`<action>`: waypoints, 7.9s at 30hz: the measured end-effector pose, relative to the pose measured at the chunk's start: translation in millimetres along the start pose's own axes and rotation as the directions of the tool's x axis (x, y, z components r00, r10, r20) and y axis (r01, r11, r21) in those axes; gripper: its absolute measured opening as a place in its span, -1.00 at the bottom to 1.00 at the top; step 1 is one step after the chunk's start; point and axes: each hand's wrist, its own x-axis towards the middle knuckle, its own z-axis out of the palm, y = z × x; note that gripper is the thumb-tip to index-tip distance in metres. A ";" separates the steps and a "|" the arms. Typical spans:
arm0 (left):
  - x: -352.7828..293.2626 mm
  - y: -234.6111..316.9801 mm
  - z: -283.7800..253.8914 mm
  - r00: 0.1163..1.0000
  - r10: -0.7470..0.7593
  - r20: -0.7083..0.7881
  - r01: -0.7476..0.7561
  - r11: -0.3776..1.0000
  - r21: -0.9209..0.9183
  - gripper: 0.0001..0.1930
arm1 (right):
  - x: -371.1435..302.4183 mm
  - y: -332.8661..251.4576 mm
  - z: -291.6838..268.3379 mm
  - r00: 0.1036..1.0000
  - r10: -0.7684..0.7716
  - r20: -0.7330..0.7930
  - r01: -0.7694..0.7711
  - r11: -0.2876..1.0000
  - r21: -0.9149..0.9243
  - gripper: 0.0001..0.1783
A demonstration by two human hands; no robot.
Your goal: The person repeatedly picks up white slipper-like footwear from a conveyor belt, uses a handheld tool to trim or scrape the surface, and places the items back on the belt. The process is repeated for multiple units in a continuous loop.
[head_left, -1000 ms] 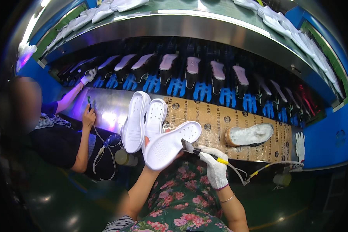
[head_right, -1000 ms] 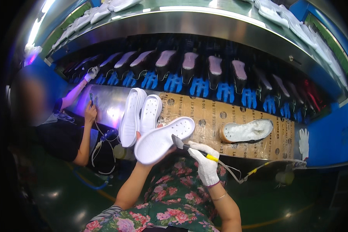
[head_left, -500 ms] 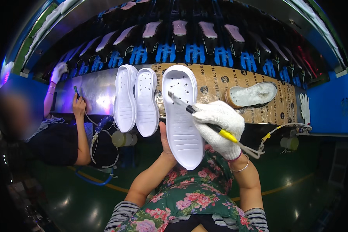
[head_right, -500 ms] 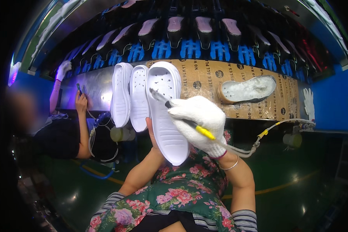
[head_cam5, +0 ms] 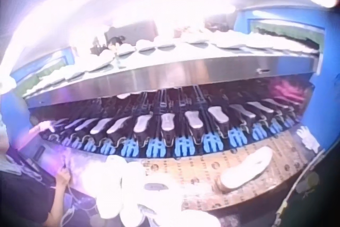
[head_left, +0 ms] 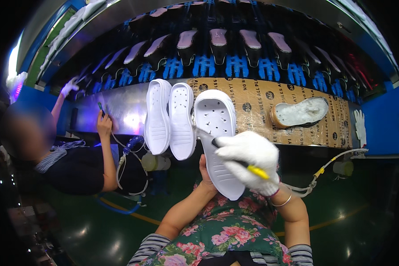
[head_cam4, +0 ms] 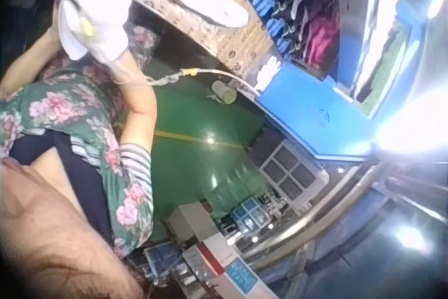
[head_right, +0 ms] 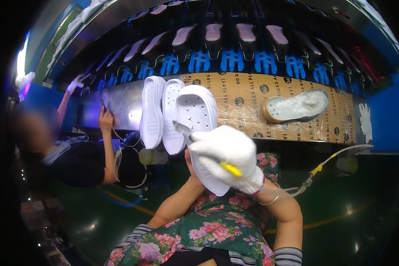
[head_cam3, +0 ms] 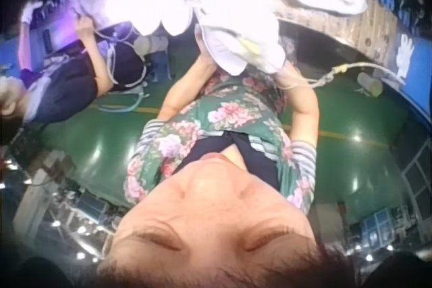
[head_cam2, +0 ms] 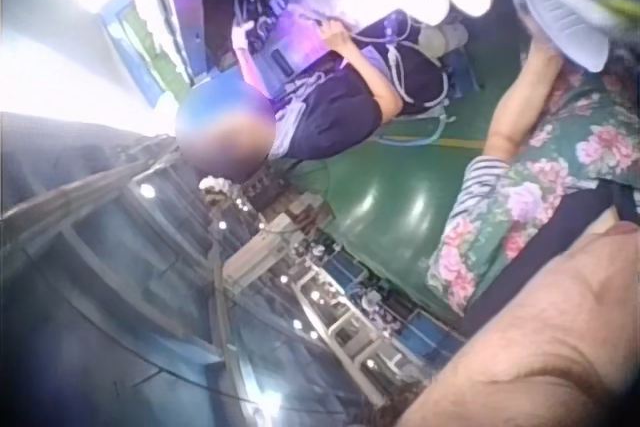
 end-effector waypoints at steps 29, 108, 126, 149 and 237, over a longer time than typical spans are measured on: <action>56.0 49.4 12.8 0.916 0.057 0.396 0.074 0.948 -0.308 0.16 | -30.7 9.5 21.3 0.975 -0.134 0.175 0.110 0.984 0.139 -0.64; 55.6 77.8 24.2 0.884 -0.366 0.291 0.383 0.924 -0.002 -0.01 | 0.7 39.2 -38.3 0.992 -0.076 -0.097 0.041 0.947 -0.317 -0.71; 244.8 118.5 380.9 0.728 0.008 0.686 0.107 0.986 -0.125 -0.01 | -82.7 13.3 -60.2 0.617 0.721 -0.314 -0.309 0.589 0.746 -0.75; 397.4 201.4 386.4 0.394 0.459 0.796 -0.376 -0.710 0.596 0.18 | -136.3 37.2 -47.0 0.400 0.876 -0.269 -0.298 0.402 0.866 -0.77; 30.6 68.6 -8.9 0.984 0.011 0.176 -0.020 0.999 0.050 0.39 | -29.1 23.4 37.8 0.972 -0.212 0.100 0.219 0.974 -0.063 -0.59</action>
